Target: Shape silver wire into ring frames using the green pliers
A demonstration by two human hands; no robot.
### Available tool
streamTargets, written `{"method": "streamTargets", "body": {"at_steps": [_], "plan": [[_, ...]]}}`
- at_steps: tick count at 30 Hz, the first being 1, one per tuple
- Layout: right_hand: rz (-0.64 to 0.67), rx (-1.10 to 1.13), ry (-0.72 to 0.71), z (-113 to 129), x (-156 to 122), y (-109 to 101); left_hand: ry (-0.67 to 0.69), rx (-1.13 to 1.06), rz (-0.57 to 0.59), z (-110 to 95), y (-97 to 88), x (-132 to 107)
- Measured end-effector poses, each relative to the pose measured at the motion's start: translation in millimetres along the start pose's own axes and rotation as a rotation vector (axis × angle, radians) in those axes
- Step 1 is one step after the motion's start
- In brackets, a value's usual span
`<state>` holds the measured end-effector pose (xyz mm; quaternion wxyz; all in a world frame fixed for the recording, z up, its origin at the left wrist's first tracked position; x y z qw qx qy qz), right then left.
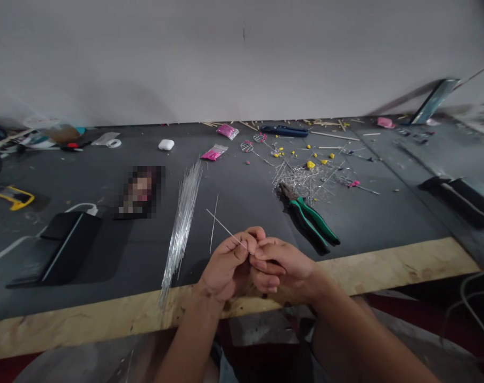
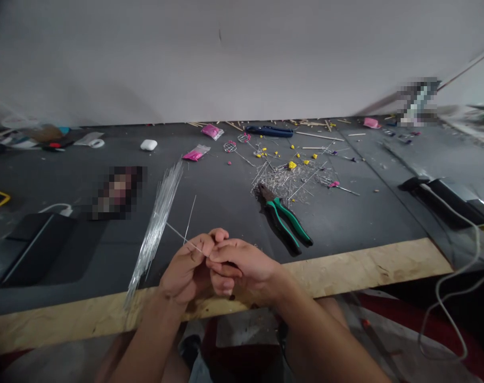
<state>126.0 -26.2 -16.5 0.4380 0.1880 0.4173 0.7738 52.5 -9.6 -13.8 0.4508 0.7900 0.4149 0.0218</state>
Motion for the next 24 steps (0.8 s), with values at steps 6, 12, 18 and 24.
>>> {"method": "streamTargets", "body": {"at_steps": [6,12,18,24], "plan": [[-0.055,-0.159,-0.062,6,4,-5,0.046,-0.019,-0.077,2,-3.8,2],[-0.243,-0.736,-0.386,23,15,-10,0.206,-0.037,-0.401,3,-17.7,9],[-0.324,-1.204,-0.438,24,11,-11,0.345,0.159,-0.687,1,-26.8,-1],[-0.334,-1.275,-0.426,24,11,-10,0.349,0.334,-0.753,1,-26.7,-6]]}}
Point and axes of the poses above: each hand's wrist, its own x-axis towards the middle knuckle, its own y-axis out of the palm, z = x × y, the point moved 5 cm from there along x, towards the middle knuckle, and after that the axes turned 14 degrees about -y, right-handed, at the moved point
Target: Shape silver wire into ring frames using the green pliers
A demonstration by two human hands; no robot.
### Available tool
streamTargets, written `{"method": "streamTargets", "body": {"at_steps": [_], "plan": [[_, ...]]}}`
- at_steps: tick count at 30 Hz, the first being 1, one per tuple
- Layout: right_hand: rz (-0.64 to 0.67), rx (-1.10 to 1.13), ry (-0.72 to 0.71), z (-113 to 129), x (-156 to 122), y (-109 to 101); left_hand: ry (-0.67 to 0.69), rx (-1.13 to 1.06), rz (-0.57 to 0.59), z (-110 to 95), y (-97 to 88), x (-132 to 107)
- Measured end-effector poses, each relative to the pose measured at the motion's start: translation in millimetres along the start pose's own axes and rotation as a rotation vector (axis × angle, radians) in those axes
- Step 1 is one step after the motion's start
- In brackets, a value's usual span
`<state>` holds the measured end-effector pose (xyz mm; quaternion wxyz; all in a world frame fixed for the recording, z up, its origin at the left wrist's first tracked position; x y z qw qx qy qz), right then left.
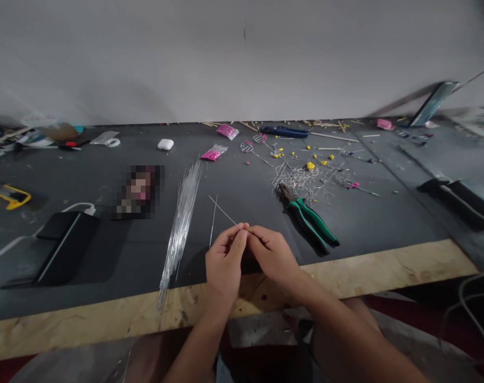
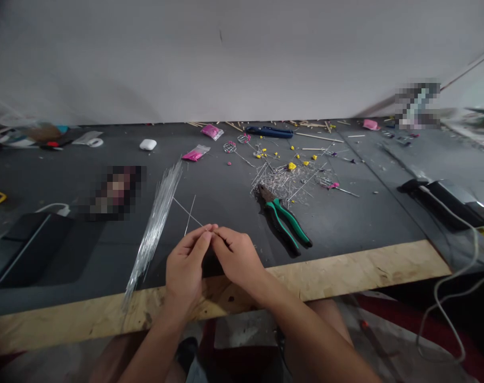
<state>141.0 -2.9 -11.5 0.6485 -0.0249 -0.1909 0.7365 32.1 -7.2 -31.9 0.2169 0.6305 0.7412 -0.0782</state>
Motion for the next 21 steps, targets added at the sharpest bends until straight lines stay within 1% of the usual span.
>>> {"method": "streamTargets", "body": {"at_steps": [3,6,8,12,14,16,18,20,21], "plan": [[0.025,0.008,0.008,1,0,1,0.03,0.042,-0.025,-2,-2.7,1],[0.039,0.081,0.035,0,0,1,0.054,0.046,-0.001,-4,-3.2,4],[0.049,0.191,0.082,-4,0,3,0.046,0.016,0.049,-4,-1.9,7],[0.075,0.434,0.182,-12,0,7,-0.031,-0.082,0.158,1,1.4,8],[0.088,0.605,0.245,-14,-1,10,-0.063,-0.127,0.201,0,2.7,7],[0.134,0.808,0.316,-13,-3,14,-0.106,-0.178,0.271,-3,5.2,4],[0.21,0.962,0.367,-8,-6,18,-0.156,-0.234,0.356,-6,8.8,0],[0.241,0.99,0.367,-5,-7,19,-0.192,-0.28,0.414,-9,11.9,-3],[0.221,0.947,0.341,-4,-6,17,-0.206,-0.296,0.423,-9,13.1,-3]]}}
Point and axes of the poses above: each hand's wrist, its own x-axis towards the middle knuckle, its own y-axis out of the palm, z = x × y, the point moved 5 cm from there along x, towards the middle knuckle, and after that the axes turned 14 degrees about -y, right-handed, at the moved point
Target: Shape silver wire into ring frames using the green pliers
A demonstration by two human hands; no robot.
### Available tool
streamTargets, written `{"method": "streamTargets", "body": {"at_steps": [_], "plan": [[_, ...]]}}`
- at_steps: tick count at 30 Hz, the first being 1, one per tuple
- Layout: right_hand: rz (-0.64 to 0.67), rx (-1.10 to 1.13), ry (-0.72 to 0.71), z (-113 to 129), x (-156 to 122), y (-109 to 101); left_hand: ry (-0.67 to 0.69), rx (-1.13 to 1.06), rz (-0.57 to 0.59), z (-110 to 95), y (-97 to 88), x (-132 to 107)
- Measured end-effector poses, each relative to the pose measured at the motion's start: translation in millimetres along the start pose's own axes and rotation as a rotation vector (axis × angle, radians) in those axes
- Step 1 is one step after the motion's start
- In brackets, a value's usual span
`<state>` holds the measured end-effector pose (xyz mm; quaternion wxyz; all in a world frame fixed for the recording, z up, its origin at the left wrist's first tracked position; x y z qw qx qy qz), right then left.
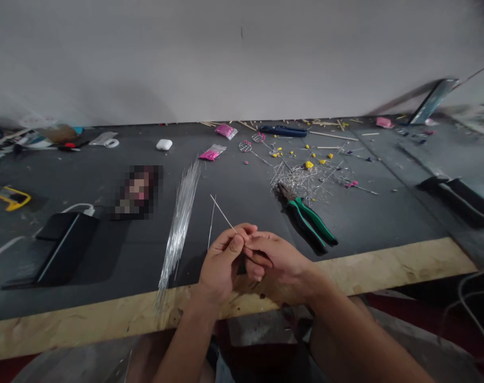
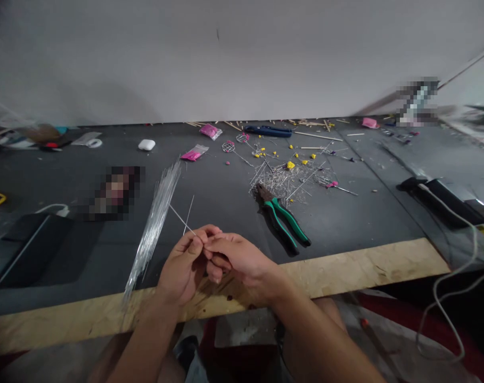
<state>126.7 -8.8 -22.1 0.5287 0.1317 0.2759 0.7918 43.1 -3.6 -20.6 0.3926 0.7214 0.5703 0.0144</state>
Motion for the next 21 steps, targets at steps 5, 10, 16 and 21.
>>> {"method": "streamTargets", "body": {"at_steps": [5,10,16,21], "plan": [[-0.147,-0.599,-0.304,16,0,-6,0.037,-0.074,-0.113,2,-3.5,7],[-0.176,-0.901,-0.383,17,-1,-5,0.037,-0.066,-0.2,4,-6.3,9],[-0.239,-0.938,-0.372,17,-2,-7,0.04,0.09,-0.23,-2,-10.8,7],[-0.257,-0.951,-0.344,15,-2,-8,0.025,0.399,-0.294,-9,-20.9,6]]}}
Point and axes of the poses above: each hand's wrist, its own x-axis towards the middle knuckle, its own y-axis out of the palm, z = x × y, the point moved 5 cm from there along x, towards the middle knuckle, and after that the axes turned 14 degrees about -y, right-handed, at the moved point
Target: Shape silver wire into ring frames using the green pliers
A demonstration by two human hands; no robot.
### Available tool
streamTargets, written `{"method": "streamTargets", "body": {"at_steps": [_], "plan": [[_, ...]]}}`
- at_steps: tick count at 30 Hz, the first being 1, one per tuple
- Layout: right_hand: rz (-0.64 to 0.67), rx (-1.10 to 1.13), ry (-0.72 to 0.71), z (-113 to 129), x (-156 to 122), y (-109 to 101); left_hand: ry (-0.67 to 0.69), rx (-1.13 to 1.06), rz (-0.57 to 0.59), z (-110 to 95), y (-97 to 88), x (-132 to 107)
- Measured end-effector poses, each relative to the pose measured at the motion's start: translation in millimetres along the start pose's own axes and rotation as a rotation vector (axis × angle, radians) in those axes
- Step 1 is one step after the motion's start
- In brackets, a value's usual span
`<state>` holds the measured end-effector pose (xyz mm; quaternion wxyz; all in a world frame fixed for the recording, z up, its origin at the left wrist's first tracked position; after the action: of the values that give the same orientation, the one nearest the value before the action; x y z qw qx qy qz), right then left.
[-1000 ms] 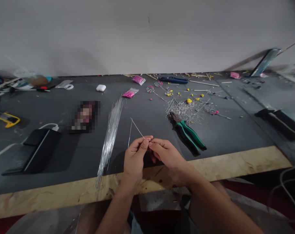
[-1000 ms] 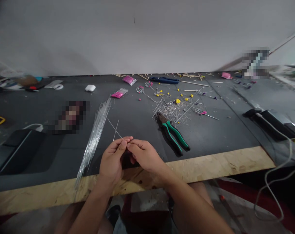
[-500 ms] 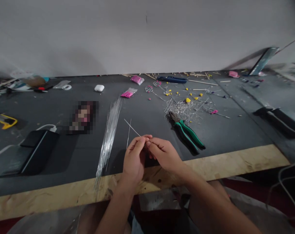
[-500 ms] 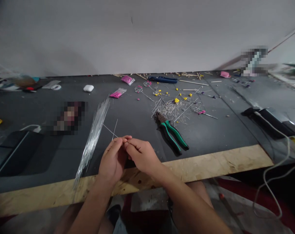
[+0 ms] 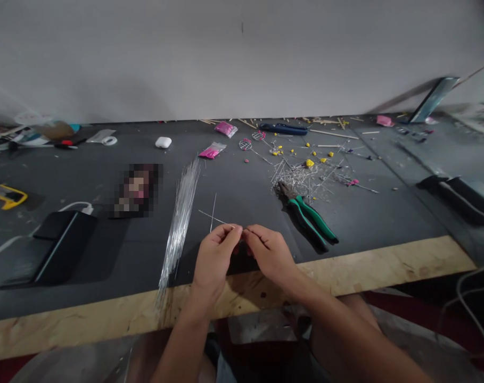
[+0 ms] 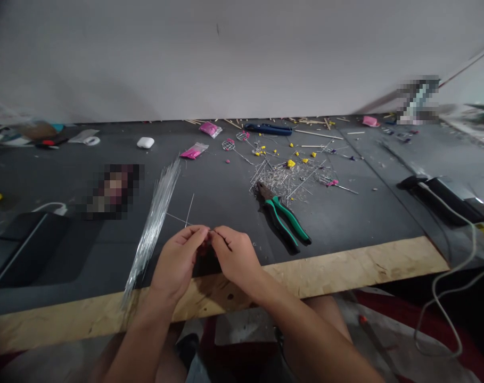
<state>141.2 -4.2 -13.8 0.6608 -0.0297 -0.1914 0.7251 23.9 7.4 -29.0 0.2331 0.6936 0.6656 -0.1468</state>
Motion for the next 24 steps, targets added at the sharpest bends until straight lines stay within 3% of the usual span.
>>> {"method": "streamTargets", "body": {"at_steps": [7,14,19,24], "plan": [[0.013,-0.011,0.027,-2,-2,3,-0.055,0.078,0.061,-2,-6.2,1],[0.01,0.076,0.109,-6,0,0,0.037,0.19,0.039,-4,-2.5,-2],[0.023,0.239,0.178,-8,0,2,0.14,0.262,0.021,-3,-0.2,-2],[0.054,0.572,0.3,-11,-1,6,0.188,0.277,-0.001,-6,3.5,-6]]}}
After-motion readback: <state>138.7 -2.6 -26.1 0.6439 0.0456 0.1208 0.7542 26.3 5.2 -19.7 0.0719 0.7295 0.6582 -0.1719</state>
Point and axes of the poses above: each hand's wrist, its own x-axis towards the middle knuckle, its own y-axis out of the palm, z = x × y, the point moved 5 cm from there along x, towards the middle knuckle, and after that the axes turned 14 degrees about -y, right-handed, at the moved point
